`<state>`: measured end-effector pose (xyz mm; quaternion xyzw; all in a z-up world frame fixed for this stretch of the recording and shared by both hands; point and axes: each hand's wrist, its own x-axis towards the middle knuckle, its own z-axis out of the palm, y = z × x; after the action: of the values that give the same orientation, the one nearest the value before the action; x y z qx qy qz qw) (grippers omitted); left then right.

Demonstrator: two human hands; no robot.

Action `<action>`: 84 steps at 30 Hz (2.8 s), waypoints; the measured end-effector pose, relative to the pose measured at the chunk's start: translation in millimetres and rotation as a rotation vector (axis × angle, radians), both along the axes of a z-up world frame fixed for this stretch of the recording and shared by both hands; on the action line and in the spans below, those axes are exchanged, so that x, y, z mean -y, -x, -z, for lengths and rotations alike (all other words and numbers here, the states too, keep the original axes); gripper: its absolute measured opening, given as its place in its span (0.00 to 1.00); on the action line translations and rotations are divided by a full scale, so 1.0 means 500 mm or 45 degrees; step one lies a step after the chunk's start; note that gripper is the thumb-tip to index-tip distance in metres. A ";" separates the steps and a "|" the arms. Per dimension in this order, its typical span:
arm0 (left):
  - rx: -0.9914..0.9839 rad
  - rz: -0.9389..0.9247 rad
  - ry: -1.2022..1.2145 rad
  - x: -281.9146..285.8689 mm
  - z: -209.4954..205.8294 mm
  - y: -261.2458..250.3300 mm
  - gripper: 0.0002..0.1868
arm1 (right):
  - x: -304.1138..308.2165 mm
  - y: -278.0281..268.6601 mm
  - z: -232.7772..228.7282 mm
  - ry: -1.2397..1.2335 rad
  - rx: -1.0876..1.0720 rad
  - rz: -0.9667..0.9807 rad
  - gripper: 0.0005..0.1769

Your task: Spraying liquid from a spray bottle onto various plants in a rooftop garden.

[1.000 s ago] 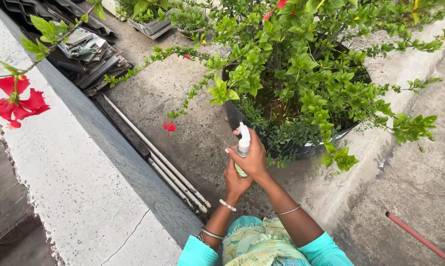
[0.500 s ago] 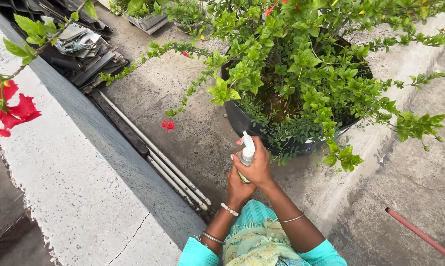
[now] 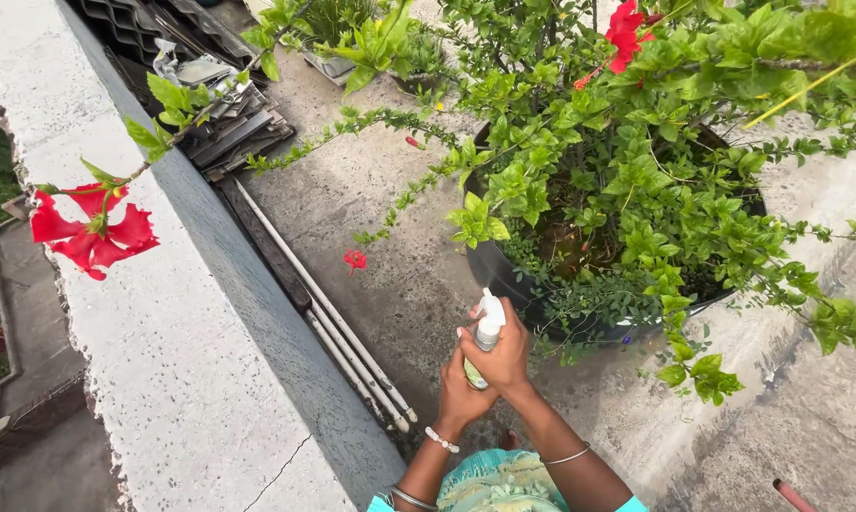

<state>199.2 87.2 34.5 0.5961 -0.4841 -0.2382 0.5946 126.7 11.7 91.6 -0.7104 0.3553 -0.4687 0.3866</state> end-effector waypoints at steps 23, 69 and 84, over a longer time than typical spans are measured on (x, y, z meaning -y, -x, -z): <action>-0.062 0.033 -0.158 0.016 -0.042 -0.002 0.36 | 0.013 -0.003 -0.088 0.083 0.093 -0.050 0.32; 0.003 0.015 -0.179 0.016 -0.053 -0.047 0.30 | 0.028 -0.040 0.012 -0.089 0.039 0.159 0.14; -0.023 -0.041 -0.168 0.017 -0.051 -0.044 0.26 | 0.009 -0.050 -0.082 0.245 0.060 0.062 0.22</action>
<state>221.3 78.7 60.1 0.6394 -0.4522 -0.2654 0.5623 151.5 7.1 132.7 -0.7243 0.3165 -0.5264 0.3134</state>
